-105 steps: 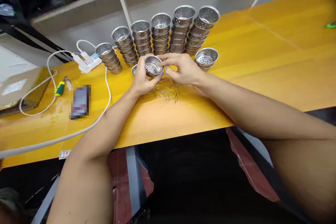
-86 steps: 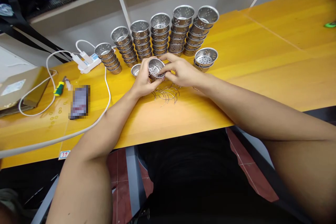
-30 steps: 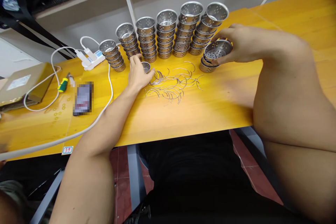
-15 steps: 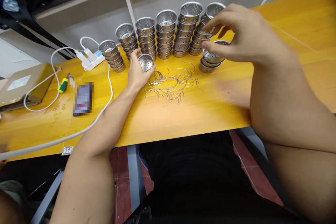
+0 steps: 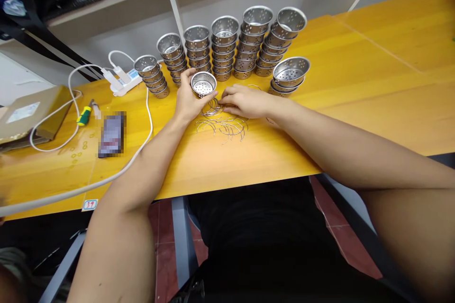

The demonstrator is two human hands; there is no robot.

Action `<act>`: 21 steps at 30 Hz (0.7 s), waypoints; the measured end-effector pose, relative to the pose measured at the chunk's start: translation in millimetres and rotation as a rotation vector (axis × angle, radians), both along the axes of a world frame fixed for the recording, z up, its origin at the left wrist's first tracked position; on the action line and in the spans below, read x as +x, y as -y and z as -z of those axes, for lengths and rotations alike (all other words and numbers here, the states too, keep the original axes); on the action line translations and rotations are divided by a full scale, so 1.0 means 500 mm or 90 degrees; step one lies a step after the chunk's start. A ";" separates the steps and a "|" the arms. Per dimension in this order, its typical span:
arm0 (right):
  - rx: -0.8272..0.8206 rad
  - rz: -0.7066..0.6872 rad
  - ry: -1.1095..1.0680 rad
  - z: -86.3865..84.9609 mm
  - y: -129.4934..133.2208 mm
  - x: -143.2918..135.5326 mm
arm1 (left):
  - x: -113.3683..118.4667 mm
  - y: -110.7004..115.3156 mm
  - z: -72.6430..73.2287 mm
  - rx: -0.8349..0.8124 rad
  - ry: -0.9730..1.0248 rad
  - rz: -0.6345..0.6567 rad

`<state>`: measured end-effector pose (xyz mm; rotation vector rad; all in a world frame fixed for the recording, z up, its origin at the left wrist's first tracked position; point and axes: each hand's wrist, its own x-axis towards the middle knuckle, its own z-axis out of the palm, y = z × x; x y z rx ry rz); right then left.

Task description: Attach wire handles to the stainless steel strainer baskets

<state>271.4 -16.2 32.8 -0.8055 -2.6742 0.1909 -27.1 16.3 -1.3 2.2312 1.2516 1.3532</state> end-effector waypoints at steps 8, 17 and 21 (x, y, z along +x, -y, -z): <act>-0.045 0.008 0.002 -0.020 0.015 -0.014 | 0.008 0.012 -0.007 0.020 -0.023 0.002; -0.058 -0.074 -0.113 -0.043 0.023 0.009 | 0.010 0.005 -0.008 0.094 0.020 0.010; -0.075 -0.070 -0.155 -0.057 0.029 0.017 | 0.010 0.002 -0.007 0.115 0.037 0.016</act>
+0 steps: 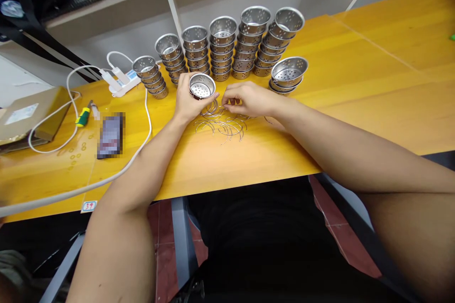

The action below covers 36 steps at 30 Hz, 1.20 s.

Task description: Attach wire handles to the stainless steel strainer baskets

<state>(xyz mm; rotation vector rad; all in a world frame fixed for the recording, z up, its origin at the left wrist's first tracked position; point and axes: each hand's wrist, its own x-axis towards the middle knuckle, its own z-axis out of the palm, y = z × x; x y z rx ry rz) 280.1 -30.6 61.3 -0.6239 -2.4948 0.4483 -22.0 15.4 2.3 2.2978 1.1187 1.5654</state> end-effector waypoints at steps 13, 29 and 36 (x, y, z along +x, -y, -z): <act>-0.008 0.174 -0.233 0.009 -0.013 0.009 | -0.006 -0.029 0.038 -0.029 0.033 0.079; -0.092 0.174 -0.363 0.039 -0.045 -0.010 | 0.005 -0.013 0.030 0.000 0.018 0.097; -0.093 0.193 -0.341 0.029 -0.027 -0.021 | 0.013 -0.024 0.046 -0.010 0.012 0.136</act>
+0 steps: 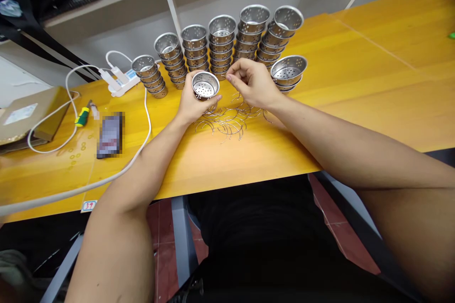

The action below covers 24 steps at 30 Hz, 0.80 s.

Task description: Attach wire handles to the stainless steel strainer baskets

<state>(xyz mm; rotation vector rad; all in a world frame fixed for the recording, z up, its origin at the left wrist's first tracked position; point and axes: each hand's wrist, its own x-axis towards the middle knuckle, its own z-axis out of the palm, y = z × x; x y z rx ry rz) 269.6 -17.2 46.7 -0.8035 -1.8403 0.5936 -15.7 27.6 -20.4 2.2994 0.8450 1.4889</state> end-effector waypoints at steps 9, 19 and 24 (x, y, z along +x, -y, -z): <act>-0.030 0.010 0.022 -0.014 0.022 -0.014 | 0.031 0.028 -0.007 -0.026 -0.010 0.010; -0.039 0.031 0.034 -0.019 0.037 -0.032 | 0.060 0.062 -0.018 -0.059 -0.040 0.058; -0.028 0.034 0.040 -0.022 0.038 -0.029 | 0.060 0.068 -0.023 -0.043 -0.062 0.067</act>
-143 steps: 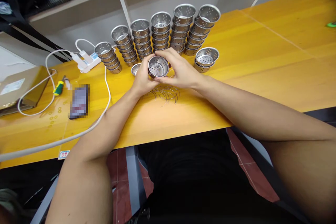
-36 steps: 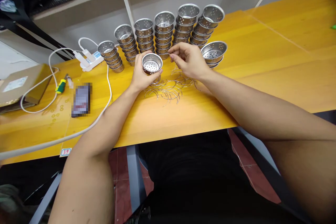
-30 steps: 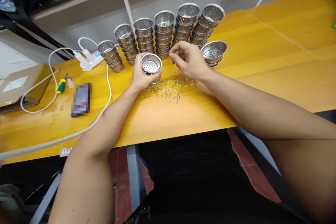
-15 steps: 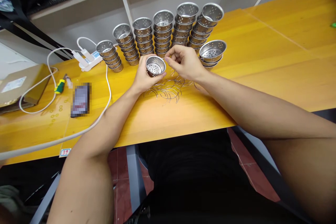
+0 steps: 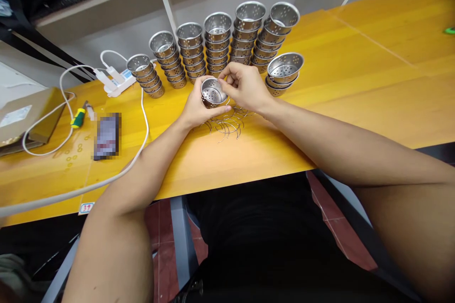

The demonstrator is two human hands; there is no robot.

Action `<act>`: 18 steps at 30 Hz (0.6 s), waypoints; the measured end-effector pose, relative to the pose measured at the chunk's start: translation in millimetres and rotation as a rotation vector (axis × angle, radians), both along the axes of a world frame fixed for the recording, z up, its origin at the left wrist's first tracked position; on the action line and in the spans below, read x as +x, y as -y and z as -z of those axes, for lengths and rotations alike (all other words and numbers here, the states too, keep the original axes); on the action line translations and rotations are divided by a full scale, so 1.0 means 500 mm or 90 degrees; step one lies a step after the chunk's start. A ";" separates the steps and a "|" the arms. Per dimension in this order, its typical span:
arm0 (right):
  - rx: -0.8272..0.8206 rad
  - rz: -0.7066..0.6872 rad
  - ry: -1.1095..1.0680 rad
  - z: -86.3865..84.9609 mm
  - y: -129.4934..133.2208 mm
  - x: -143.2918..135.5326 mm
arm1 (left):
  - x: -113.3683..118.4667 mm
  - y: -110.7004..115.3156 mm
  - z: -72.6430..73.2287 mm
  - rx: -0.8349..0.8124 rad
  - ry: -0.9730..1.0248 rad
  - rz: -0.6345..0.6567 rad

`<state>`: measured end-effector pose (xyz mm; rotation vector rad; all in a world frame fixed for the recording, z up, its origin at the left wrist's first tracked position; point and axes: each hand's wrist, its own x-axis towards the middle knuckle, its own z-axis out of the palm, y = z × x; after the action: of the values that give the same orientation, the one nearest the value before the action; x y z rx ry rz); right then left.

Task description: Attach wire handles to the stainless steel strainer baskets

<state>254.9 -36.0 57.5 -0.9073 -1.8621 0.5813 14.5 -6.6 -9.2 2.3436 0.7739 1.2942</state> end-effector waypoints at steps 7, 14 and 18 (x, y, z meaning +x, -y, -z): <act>-0.015 -0.007 -0.020 -0.007 0.005 -0.007 | 0.004 0.004 -0.001 -0.031 0.003 0.012; -0.067 -0.215 -0.062 -0.040 0.009 0.014 | -0.004 0.001 -0.009 -0.099 0.066 0.026; -0.103 -0.275 -0.056 -0.051 0.012 0.027 | -0.007 0.002 -0.016 -0.118 0.061 0.037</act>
<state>268.5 -42.0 83.2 -0.5678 -1.9607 1.0306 11.0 -7.6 -1.3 2.1270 0.7545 1.2450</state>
